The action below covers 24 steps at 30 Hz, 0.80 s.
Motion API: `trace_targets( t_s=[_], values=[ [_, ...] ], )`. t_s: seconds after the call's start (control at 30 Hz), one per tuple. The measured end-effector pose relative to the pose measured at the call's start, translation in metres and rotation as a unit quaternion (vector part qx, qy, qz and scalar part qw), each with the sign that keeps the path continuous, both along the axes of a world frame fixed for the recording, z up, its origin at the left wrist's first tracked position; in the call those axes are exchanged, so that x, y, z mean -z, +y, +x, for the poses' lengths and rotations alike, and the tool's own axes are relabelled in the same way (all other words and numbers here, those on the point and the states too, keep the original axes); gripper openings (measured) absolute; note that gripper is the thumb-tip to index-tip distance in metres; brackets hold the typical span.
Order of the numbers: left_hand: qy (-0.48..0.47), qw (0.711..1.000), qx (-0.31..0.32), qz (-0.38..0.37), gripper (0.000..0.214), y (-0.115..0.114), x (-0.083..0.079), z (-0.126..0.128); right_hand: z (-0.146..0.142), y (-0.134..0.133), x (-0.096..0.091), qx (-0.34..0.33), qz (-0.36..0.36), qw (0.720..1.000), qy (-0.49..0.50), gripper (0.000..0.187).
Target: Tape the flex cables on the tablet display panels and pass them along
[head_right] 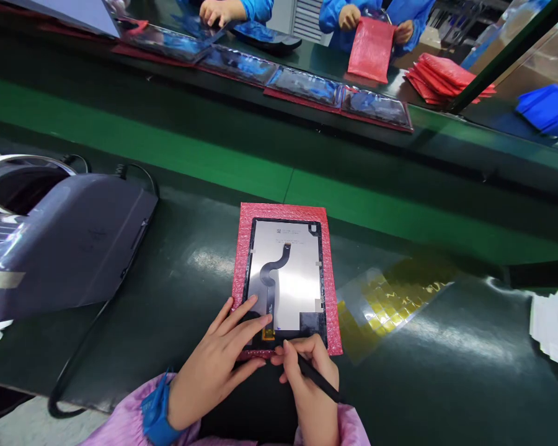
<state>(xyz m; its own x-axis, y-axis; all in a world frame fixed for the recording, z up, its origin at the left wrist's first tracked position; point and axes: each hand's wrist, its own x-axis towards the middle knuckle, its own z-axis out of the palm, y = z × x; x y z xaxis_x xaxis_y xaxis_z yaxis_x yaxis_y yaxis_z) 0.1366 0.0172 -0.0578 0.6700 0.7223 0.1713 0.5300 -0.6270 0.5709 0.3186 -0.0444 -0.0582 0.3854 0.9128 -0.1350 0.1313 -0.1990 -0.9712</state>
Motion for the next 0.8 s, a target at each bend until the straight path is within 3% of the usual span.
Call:
trace_targets(
  t_s=[0.27, 0.47, 0.63, 0.8],
  values=[
    [0.009, 1.0, 0.023, -0.01, 0.03, 0.003, -0.003, -0.001, 0.002, -0.002, 0.004, 0.004, -0.007, 1.0, -0.01, 0.024],
    [0.02, 0.999, 0.031, 0.022, 0.026, 0.003, -0.003, -0.001, 0.0, -0.002, 0.001, 0.025, -0.006, 0.999, -0.021, 0.028],
    [0.043, 0.998, 0.018, 0.043, 0.035, 0.0, -0.001, 0.0, 0.023, -0.01, -0.004, 0.107, 0.054, 0.988, -0.093, 0.02],
    [0.073, 0.995, 0.019, 0.067, 0.055, 0.0, 0.003, 0.003, 0.057, 0.002, -0.016, 0.082, 0.05, 0.966, -0.24, 0.032]
  ],
)
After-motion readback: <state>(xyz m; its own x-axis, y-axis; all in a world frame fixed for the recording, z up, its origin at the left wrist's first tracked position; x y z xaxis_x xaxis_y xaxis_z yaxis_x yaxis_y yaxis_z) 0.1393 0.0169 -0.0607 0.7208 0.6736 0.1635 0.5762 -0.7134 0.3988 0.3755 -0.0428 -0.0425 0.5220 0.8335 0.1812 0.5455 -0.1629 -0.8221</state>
